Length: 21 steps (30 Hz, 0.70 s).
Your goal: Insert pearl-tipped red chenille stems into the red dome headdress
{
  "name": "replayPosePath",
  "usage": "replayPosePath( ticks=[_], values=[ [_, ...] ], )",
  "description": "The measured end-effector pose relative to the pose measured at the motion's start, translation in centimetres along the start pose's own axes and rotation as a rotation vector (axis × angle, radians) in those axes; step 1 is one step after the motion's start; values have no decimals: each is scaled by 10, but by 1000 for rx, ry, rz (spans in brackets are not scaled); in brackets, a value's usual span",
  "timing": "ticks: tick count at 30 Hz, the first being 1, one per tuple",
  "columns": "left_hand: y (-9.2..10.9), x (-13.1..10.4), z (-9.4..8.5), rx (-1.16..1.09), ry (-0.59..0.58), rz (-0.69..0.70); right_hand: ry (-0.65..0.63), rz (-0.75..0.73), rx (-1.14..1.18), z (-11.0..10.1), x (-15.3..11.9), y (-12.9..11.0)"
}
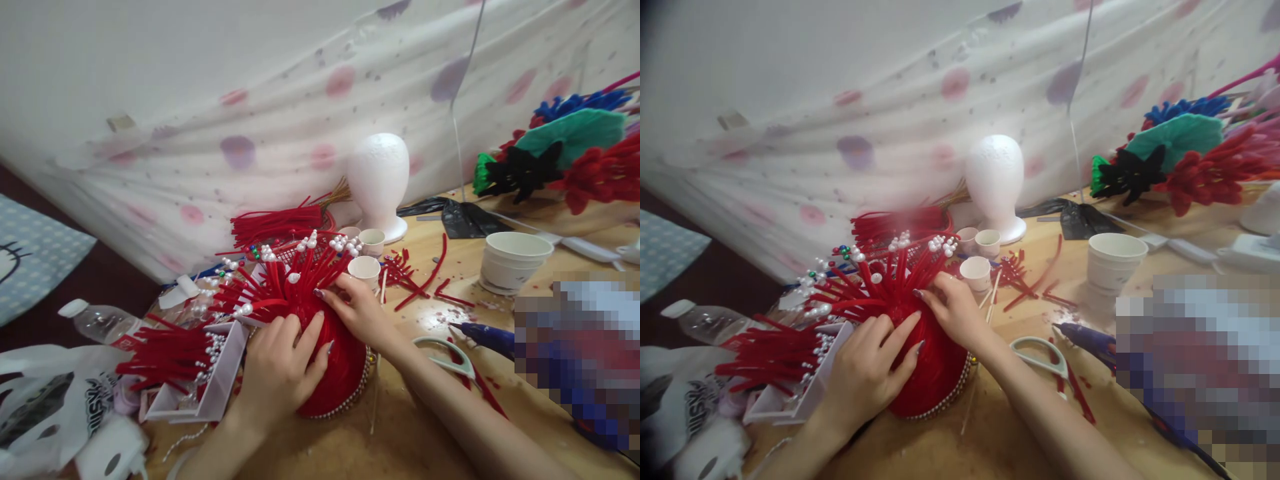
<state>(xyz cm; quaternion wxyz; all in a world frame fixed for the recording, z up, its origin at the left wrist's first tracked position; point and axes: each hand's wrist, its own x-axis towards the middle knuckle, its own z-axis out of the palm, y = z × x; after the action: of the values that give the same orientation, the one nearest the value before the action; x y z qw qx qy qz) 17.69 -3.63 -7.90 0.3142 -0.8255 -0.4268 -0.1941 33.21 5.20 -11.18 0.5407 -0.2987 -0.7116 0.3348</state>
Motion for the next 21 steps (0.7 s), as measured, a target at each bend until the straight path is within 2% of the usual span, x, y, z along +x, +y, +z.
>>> replayPosePath(
  ticks=[12, 14, 18, 21],
  values=[
    [2, -3, 3, -47, 14, -15, 11, -46, -17, 0, 0, -2],
    [2, -6, 3, -111, 61, -11, 10, -54, -22, 0, 0, -2],
    [1, -15, 0, -329, 251, 5, 6, -51, -23, -1, -1, -2],
    [-2, -20, -8, -372, 256, 53, 5, -39, -28, -1, -1, -1]
  ],
)
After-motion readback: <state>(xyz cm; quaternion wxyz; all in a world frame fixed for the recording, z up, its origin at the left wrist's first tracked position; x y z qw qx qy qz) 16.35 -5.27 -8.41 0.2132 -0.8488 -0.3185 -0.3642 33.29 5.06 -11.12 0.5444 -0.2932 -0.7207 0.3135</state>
